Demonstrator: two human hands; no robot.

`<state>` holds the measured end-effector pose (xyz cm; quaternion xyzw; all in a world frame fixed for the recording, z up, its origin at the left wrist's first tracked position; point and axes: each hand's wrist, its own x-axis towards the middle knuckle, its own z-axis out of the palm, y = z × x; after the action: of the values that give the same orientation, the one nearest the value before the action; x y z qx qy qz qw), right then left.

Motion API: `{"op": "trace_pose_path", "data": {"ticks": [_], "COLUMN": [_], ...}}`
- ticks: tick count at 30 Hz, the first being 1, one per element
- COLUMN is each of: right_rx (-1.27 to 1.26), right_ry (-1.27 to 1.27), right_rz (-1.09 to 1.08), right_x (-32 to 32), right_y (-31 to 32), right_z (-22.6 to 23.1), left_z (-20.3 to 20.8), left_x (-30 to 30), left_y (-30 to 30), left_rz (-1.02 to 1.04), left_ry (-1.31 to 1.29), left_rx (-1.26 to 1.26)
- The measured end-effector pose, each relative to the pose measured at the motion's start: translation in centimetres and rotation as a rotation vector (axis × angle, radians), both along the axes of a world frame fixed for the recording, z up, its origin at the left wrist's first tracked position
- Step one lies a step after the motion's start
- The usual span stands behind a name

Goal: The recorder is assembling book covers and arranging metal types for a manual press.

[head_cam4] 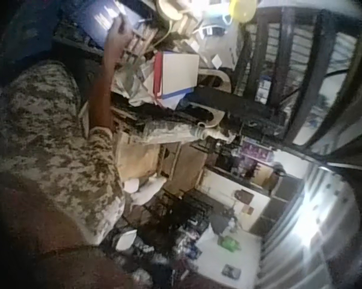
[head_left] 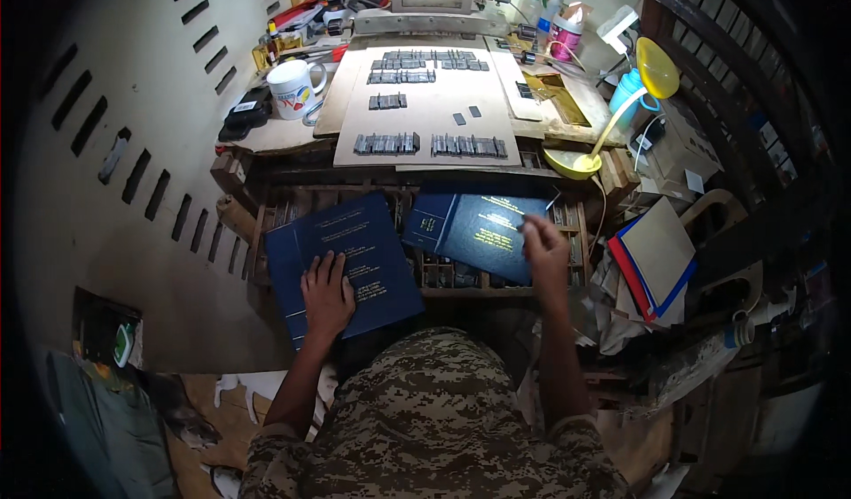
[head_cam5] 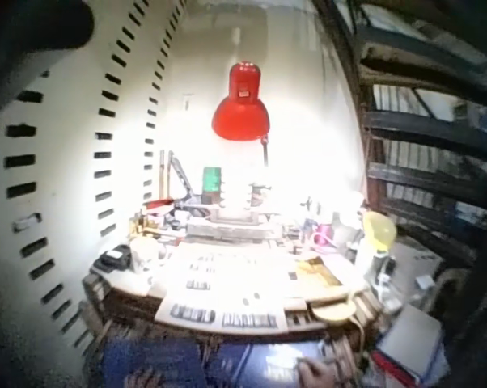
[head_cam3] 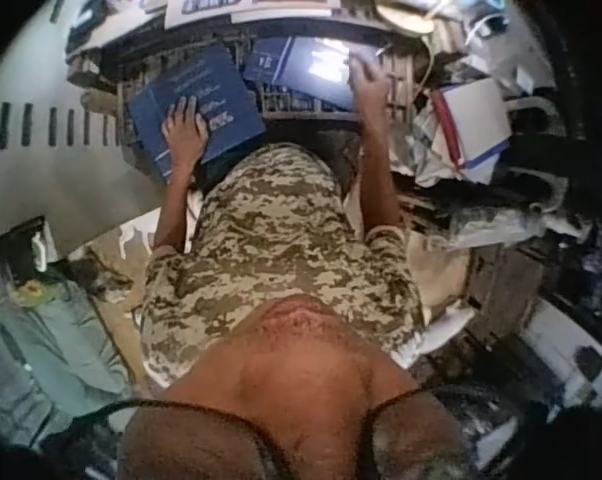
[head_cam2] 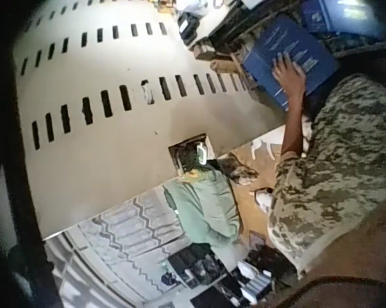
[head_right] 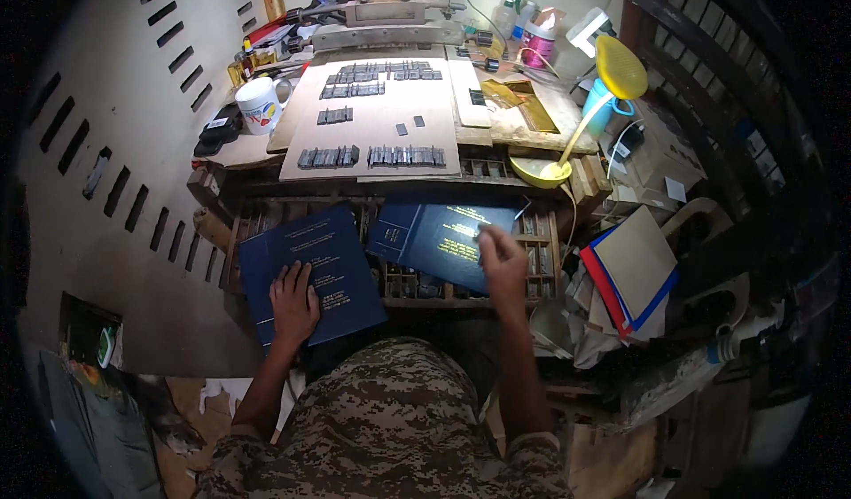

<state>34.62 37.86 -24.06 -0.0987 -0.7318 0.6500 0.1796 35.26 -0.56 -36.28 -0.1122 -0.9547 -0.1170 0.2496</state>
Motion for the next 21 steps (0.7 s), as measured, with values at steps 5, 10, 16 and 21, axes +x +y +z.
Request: {"op": "trace_pose_path", "data": {"ticks": [5, 10, 16, 21], "right_rx": [0.014, 0.205, 0.255, 0.354], "right_ry": [-0.055, 0.096, 0.09, 0.143], "right_rz": [0.018, -0.03, -0.055, -0.082], "right_x": [1.5, 2.1, 1.7, 1.7], "right_y": [0.1, -0.4, -0.6, -0.9], "right_z": [-10.2, -14.0, -14.1, -14.1], "left_z": [0.3, -0.2, -0.4, -0.3], "left_x": [0.1, 0.0, -0.1, 0.0], "left_y": [0.3, 0.2, 0.1, 0.3], "left_rz": [-0.005, -0.019, -0.017, -0.009], "left_ry": [0.02, 0.062, 0.045, 0.049], "left_rx": [-0.024, -0.036, -0.059, -0.062]}}
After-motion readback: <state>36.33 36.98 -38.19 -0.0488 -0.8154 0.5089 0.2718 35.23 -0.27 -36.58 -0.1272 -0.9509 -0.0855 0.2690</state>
